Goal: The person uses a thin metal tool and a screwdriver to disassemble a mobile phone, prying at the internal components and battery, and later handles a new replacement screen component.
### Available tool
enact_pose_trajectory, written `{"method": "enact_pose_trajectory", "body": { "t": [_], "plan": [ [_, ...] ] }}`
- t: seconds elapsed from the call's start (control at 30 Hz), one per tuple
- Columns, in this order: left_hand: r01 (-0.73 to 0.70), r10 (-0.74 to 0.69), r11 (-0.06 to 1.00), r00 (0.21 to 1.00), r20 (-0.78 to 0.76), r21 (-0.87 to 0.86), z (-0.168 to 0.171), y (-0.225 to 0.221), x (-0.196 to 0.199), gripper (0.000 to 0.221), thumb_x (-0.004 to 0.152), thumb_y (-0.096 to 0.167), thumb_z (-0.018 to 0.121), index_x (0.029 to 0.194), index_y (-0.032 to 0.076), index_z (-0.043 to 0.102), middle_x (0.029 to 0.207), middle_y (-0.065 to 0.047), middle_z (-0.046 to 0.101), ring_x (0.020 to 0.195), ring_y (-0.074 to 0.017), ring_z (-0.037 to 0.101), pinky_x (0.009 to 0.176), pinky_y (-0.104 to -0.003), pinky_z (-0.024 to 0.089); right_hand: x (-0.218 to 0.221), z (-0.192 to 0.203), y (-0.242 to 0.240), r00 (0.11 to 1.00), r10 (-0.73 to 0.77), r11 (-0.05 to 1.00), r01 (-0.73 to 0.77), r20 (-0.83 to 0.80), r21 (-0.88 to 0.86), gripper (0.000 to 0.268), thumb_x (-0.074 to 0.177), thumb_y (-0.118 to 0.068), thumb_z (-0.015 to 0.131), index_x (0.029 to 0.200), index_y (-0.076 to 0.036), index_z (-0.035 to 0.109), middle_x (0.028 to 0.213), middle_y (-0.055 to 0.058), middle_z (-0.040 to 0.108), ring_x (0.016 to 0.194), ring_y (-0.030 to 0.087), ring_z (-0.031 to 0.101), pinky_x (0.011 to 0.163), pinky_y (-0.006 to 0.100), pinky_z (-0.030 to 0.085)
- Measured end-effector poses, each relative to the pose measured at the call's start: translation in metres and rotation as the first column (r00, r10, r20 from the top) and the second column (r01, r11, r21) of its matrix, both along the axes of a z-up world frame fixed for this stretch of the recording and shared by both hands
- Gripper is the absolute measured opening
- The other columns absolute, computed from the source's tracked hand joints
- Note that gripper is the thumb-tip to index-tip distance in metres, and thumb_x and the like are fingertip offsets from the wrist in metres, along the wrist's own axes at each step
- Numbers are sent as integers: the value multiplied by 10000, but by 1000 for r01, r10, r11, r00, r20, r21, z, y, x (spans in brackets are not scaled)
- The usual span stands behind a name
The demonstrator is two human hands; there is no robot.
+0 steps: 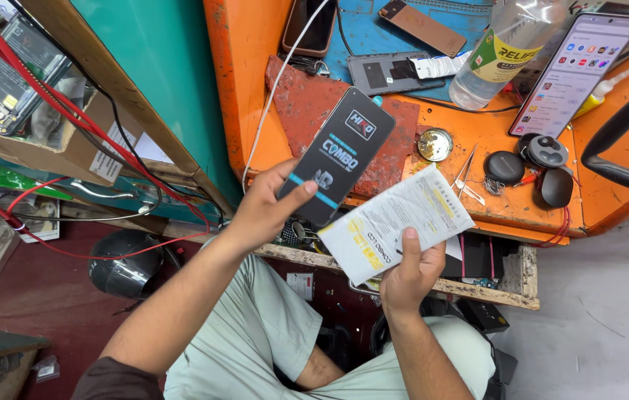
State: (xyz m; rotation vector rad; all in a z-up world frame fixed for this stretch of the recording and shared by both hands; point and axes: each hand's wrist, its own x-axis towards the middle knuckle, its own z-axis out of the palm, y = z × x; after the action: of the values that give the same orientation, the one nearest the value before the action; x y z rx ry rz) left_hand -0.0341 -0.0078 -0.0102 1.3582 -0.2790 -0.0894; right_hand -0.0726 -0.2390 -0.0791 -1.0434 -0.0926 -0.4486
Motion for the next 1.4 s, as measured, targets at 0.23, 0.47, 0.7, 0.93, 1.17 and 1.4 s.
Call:
{"method": "enact_pose_trajectory", "body": {
  "t": [0.23,0.47,0.7,0.93,1.17,1.4],
  "plan": [
    [-461,117,736,809,576,497,34,-8,-19,379,1007,50,656,1383,35,608,1234,-137,734,1139,-248,730,955,-355,589,8,28,8,982,167,979,-155,-84,131,247,1082,-92,552,1290,39,554,1243,154,676,1136,189,675,1010,353,562],
    [-635,-184,490,594,783,597,41,-16,6,457,901,-11,638,1352,54,608,1376,-135,666,1288,-321,652,1122,-457,513,27,48,33,984,-97,993,85,-151,-85,421,1012,7,663,1387,27,475,1046,127,664,937,163,691,797,323,622],
    [-633,-246,407,619,746,659,18,-26,19,507,869,19,623,1373,67,611,1362,-153,655,1294,-344,617,1114,-492,473,40,43,50,968,-246,964,241,-43,-111,391,979,-24,686,1231,-30,388,916,102,678,742,155,739,656,312,671],
    [-413,-341,514,707,620,752,23,-17,50,506,881,44,624,1386,72,595,1414,-175,592,1369,-373,525,1189,-544,370,41,38,52,976,-143,926,74,-164,-369,171,994,-60,685,1127,5,600,907,81,696,660,72,664,559,206,554],
    [-117,-449,620,758,473,775,34,-6,81,595,756,165,710,1333,111,574,1568,-225,419,1458,-415,389,1236,-578,237,35,41,17,977,-199,825,124,-78,-551,155,975,-62,754,1051,-22,626,895,45,713,654,51,639,503,179,467],
    [-57,-530,556,744,407,829,43,-8,102,673,677,263,809,1288,133,560,1438,-121,545,1409,-369,418,1198,-540,281,31,59,-17,802,-476,62,441,362,-895,587,855,-273,913,1313,-25,641,1138,68,700,1097,240,558,995,391,391]
  ]
}}
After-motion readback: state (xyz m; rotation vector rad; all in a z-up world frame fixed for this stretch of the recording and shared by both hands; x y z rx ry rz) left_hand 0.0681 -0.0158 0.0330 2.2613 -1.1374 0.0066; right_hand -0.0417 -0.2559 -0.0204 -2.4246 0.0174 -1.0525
